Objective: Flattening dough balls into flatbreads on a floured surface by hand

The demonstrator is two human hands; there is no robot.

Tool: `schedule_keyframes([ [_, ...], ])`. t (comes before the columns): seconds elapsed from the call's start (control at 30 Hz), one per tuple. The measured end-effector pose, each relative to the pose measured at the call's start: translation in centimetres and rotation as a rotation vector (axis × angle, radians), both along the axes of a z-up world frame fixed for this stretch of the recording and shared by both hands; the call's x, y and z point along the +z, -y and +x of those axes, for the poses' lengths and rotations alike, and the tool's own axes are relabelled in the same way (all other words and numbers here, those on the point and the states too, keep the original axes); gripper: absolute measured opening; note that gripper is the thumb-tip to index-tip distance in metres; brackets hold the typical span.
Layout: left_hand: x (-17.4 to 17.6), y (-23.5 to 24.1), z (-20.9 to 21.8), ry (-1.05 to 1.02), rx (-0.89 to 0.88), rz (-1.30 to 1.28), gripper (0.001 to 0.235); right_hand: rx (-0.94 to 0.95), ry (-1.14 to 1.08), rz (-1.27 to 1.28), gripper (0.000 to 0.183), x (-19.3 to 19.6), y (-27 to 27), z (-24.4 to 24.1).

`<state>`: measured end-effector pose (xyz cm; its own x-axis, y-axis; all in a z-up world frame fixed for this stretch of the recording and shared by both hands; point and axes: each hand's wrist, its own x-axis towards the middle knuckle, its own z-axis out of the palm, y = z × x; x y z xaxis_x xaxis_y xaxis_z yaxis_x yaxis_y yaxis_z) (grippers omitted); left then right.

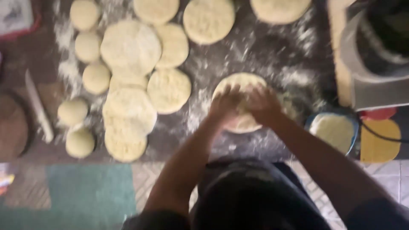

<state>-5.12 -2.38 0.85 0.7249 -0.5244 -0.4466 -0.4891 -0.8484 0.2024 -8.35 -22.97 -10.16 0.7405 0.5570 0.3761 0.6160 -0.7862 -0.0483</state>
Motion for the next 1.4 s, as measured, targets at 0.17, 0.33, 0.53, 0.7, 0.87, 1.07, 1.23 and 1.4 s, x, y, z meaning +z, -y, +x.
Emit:
schedule_keyframes([
  [0.17,3.5,-0.3,-2.9,-0.081,-0.037,-0.078,0.058,0.116,0.005,0.003,0.042,-0.4,0.4,-0.9],
  [0.33,-1.6,-1.4,-4.1,0.07,0.055,-0.102,0.046,-0.027,0.063,-0.201,0.059,-3.1,-0.2,-2.7],
  [0.53,-2.4,-3.2,-7.7,0.202,0.042,-0.19,0.058,0.02,-0.532,-0.114,0.067,4.6,-0.4,-4.1],
  [0.7,-0.4,-2.3,-11.8,0.562,-0.067,-0.323,0.045,0.211,-0.315,0.063,0.107,1.0,1.3,-7.9],
  [0.87,3.4,-1.1,-7.6,0.105,-0.082,-0.172,0.069,-0.029,-0.116,-0.041,0.093,4.0,3.1,-6.1],
  [1.07,3.9,0.7,-1.4,-0.049,-0.109,-0.014,0.073,-0.157,-0.12,-0.135,0.097,4.8,1.4,-3.1],
  [1.23,-3.2,2.2,2.8,0.176,-0.011,-0.252,0.036,-0.228,-0.146,-0.03,0.085,5.9,-0.2,0.2],
  [1.4,-5.7,2.3,6.0,0.212,-0.111,-0.252,0.044,-0.333,-0.504,-0.343,0.075,4.8,0.8,3.0],
])
